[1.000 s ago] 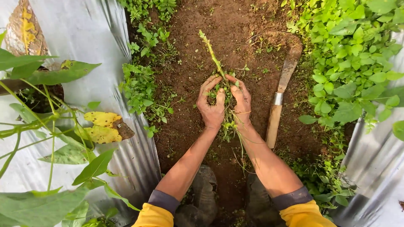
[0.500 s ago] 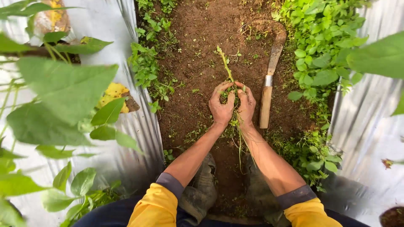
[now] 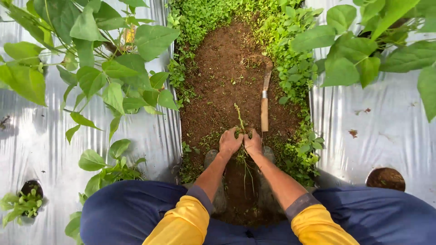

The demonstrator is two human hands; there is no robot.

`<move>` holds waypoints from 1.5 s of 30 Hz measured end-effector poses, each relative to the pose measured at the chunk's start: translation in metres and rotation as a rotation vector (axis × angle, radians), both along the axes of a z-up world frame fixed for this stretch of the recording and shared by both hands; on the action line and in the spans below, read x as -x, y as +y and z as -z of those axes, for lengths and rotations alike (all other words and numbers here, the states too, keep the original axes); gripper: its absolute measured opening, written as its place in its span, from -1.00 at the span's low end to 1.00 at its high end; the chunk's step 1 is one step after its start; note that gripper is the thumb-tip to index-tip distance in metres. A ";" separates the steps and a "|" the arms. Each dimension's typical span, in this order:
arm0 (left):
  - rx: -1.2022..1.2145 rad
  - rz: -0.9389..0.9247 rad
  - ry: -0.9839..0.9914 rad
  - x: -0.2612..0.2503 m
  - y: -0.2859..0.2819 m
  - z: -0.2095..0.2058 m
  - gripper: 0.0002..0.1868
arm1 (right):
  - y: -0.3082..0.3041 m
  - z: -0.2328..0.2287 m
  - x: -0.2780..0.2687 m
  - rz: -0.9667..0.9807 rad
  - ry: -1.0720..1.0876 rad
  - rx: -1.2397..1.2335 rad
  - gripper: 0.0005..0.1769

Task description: The person uses a hand hoe to loosen soil and remove weeds from a garden bed covered with plastic mulch. They pull out the weeds by hand and toss them aside, moving along the row to clear the area.

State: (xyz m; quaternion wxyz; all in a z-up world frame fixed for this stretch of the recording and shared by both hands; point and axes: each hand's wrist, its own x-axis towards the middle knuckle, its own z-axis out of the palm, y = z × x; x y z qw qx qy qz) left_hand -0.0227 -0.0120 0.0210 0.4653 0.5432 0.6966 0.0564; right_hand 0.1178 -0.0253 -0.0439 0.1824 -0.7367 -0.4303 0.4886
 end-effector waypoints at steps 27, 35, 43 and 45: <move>-0.169 -0.269 -0.452 -0.006 -0.005 -0.057 -0.42 | -0.041 -0.105 0.005 -0.333 -0.123 -0.274 -0.33; -0.286 -0.332 -0.532 -0.009 0.002 -0.041 -0.76 | -0.039 -0.136 0.011 -0.335 -0.188 -0.351 -0.61; -0.091 -0.806 -0.940 -0.010 0.035 -0.032 -0.53 | -0.033 -0.172 0.022 -0.371 -0.115 -0.359 -0.49; -0.039 -0.931 -1.110 -0.010 0.043 -0.022 -0.35 | -0.031 -0.166 0.021 -0.373 -0.144 -0.318 -0.52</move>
